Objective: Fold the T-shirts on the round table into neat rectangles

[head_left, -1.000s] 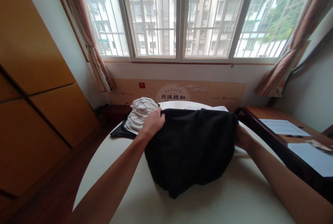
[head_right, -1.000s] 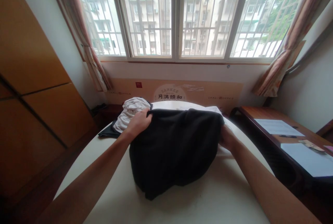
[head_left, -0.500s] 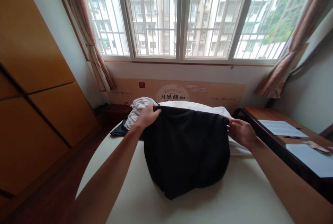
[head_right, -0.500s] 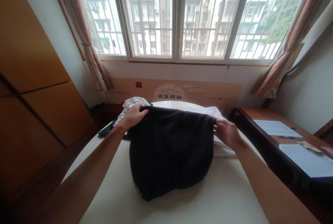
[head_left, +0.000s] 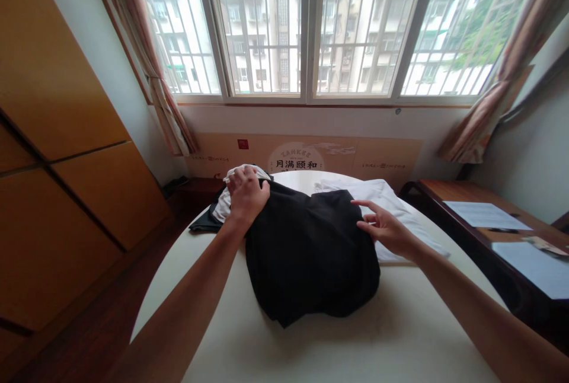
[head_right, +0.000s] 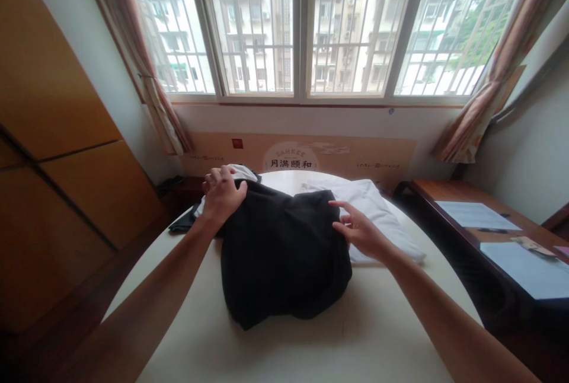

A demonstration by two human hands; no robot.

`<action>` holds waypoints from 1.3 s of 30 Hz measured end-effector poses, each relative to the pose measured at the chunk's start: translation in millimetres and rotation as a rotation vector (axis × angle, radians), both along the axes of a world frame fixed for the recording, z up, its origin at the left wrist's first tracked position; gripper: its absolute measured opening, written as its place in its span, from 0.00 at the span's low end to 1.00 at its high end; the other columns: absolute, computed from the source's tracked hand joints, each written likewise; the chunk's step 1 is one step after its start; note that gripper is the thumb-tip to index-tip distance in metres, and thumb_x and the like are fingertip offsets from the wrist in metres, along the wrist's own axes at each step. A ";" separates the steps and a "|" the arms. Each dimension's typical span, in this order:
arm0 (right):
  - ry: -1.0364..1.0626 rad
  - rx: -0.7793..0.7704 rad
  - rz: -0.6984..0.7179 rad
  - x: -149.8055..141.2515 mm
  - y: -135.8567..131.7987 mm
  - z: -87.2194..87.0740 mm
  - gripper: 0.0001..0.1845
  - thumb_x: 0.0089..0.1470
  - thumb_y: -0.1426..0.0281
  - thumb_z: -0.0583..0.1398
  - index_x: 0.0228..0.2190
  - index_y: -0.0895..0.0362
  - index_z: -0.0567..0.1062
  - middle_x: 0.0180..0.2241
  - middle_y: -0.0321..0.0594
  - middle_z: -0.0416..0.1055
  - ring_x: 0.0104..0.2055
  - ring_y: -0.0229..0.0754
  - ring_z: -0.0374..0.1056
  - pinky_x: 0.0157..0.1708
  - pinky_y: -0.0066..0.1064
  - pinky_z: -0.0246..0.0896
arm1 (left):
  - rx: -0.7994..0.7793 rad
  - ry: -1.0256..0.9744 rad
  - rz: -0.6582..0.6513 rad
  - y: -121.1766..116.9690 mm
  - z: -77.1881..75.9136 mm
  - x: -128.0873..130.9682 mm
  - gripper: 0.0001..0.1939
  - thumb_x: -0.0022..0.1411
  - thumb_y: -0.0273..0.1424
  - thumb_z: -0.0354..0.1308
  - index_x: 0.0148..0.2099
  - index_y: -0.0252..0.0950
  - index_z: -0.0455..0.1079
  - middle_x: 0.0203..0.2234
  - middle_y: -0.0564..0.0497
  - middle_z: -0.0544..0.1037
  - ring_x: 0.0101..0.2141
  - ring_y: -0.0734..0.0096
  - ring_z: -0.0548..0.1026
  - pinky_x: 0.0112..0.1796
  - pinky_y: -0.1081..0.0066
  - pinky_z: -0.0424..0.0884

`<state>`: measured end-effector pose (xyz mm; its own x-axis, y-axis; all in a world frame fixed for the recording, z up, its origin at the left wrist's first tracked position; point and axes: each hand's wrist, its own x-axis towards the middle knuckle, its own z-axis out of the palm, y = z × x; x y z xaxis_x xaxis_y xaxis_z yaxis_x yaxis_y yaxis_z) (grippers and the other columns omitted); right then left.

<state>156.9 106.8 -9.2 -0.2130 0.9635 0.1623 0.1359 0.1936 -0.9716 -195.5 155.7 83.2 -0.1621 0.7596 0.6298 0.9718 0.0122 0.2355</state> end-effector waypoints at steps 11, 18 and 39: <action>0.459 -0.072 -0.229 4.8 23.9 -15.6 0.16 0.50 0.63 0.73 0.39 0.53 0.76 0.38 0.43 0.79 0.43 0.45 0.77 0.44 0.35 0.77 | -1.111 0.486 -0.896 -137.2 21.8 97.4 0.25 0.58 0.42 0.64 0.56 0.38 0.75 0.49 0.43 0.82 0.45 0.52 0.81 0.37 0.66 0.74; -0.168 0.536 -0.428 -28.8 -2.7 -13.8 0.12 0.62 0.58 0.63 0.41 0.53 0.75 0.46 0.47 0.73 0.41 0.48 0.72 0.38 0.40 0.74 | -0.625 0.599 -0.528 -86.3 -12.9 68.6 0.45 0.55 0.29 0.66 0.73 0.31 0.57 0.72 0.30 0.56 0.71 0.37 0.54 0.69 0.41 0.44; -0.466 0.904 -0.412 -51.7 -21.1 -2.0 0.13 0.68 0.62 0.58 0.51 0.47 0.78 0.65 0.49 0.64 0.60 0.60 0.68 0.59 0.56 0.66 | -0.313 -0.104 -0.924 -63.9 51.7 33.5 0.11 0.72 0.37 0.49 0.43 0.39 0.72 0.37 0.51 0.80 0.38 0.62 0.77 0.42 0.68 0.70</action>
